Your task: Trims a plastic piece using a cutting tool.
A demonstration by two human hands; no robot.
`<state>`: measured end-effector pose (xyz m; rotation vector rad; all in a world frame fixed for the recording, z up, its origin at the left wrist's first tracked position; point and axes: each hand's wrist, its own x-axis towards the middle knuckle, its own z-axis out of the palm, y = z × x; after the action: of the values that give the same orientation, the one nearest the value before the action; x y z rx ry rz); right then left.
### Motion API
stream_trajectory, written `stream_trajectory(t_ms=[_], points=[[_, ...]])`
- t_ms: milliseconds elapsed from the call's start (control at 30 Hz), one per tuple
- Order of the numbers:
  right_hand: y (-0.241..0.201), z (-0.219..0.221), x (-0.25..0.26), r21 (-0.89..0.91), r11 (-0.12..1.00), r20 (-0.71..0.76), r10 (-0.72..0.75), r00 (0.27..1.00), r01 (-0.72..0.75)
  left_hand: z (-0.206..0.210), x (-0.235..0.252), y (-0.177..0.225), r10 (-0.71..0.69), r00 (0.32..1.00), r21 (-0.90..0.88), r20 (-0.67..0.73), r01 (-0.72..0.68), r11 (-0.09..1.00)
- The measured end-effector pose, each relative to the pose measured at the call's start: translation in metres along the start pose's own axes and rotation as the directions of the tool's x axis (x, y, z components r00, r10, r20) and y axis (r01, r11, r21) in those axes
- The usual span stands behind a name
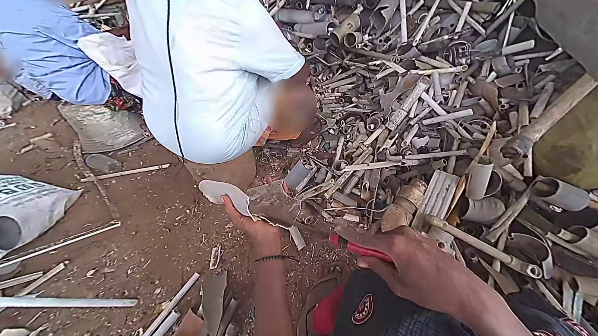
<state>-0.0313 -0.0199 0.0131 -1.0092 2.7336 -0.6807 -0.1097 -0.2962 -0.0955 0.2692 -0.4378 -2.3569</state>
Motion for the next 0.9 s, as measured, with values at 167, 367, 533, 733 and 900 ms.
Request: stream_trajectory(t_ms=[167,367,533,733,900], points=[[0.007,-0.015,-0.002,-0.014,0.992,0.127,0.130,0.983,-0.129,-0.009,0.004,0.008,0.026,0.998,0.011,-0.055,-0.025,1.000],[0.005,-0.007,-0.010,0.008,1.000,-0.004,-0.027,1.000,0.027,-0.004,-0.002,0.006,-0.008,0.999,0.051,-0.048,0.010,0.999],[0.015,-0.001,0.001,-0.083,0.993,-0.012,0.080,0.997,-0.081,0.023,-0.020,0.000,-0.091,0.995,0.082,-0.039,0.094,0.992],[0.008,0.009,0.010,0.018,0.998,0.038,0.063,0.997,-0.063,0.016,-0.019,-0.004,-0.118,0.993,0.068,0.020,0.117,0.991],[-0.011,0.013,0.014,-0.048,0.992,0.071,0.119,0.990,-0.116,0.030,-0.029,-0.010,-0.149,0.989,0.104,0.012,0.147,0.984]])
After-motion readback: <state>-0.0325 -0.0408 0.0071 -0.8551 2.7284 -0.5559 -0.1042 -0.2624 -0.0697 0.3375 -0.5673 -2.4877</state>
